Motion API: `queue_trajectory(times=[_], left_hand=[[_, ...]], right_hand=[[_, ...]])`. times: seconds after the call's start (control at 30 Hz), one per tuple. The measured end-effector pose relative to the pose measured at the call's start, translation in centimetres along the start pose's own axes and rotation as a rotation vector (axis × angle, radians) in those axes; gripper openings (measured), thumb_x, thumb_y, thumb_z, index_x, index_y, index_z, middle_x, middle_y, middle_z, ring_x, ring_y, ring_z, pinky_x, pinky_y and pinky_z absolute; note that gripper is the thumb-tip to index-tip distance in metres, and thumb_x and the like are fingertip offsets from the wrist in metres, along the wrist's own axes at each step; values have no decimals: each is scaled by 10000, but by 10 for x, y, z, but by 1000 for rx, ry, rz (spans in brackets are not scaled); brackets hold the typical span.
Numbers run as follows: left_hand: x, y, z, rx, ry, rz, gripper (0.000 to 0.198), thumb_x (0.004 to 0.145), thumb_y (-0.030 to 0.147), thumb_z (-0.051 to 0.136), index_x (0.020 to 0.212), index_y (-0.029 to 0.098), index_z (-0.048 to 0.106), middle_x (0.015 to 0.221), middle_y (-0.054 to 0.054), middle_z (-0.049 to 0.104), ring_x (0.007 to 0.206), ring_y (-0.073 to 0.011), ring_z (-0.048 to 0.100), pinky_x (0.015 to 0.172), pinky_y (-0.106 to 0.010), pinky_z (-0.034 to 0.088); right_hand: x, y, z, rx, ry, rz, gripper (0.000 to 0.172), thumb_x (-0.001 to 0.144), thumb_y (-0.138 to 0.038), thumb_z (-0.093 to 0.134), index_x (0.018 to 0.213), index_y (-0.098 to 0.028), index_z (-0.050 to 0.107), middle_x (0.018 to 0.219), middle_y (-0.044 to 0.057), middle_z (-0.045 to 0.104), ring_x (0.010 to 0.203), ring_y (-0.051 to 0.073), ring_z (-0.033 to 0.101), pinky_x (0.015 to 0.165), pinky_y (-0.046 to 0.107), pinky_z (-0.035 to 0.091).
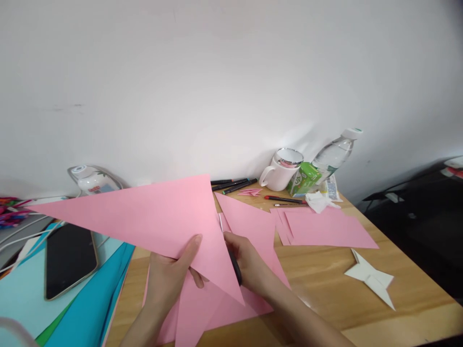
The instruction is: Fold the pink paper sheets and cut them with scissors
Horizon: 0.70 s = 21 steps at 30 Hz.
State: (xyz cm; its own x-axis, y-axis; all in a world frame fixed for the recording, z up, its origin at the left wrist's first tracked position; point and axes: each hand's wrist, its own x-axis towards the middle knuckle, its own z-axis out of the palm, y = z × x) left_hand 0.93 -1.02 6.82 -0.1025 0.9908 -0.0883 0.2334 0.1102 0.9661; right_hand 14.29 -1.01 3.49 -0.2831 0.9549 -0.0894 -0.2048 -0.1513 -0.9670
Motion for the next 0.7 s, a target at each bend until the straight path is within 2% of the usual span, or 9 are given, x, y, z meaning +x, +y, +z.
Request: queue_trajectory(times=[0.3,0.4,0.53,0.6,0.7], left_hand=[[0,-1,1,-14,16,-5,430,757,302,589,351,190,502,293,-7,507,269,-143,484,337,-237,411],[0,-1,1,2,21,2,431,759,302,585,351,193,496,291,-6,504,266,-144,482,341,-241,415],[0,1,1,6,10,-3,424,760,310,578,359,199,498,292,-5,508,267,-152,488,333,-248,411],[0,0,0,0,5,-5,426,759,312,580,355,200,500,292,-6,510,269,-153,491,331,-249,406],[1,-2,-1,4,-8,-6,459,769,316,573,333,199,491,286,-14,506,277,-154,497,355,-250,418]], right_hand=[[-1,0,2,14,15,35,166,624,-237,720,732,-150,628,562,-38,576,458,73,375,459,211,355],[-1,3,1,-1,39,44,150,612,-226,716,692,-154,612,509,-59,521,454,73,369,486,227,381],[-1,8,-1,-37,72,39,102,620,-191,681,644,-157,589,455,-81,435,458,75,361,481,219,357],[0,9,-1,-47,82,28,91,625,-185,670,637,-158,585,457,-79,441,461,78,371,476,216,349],[0,8,-2,-17,56,15,123,616,-199,693,673,-164,590,511,-58,530,495,98,438,498,226,385]])
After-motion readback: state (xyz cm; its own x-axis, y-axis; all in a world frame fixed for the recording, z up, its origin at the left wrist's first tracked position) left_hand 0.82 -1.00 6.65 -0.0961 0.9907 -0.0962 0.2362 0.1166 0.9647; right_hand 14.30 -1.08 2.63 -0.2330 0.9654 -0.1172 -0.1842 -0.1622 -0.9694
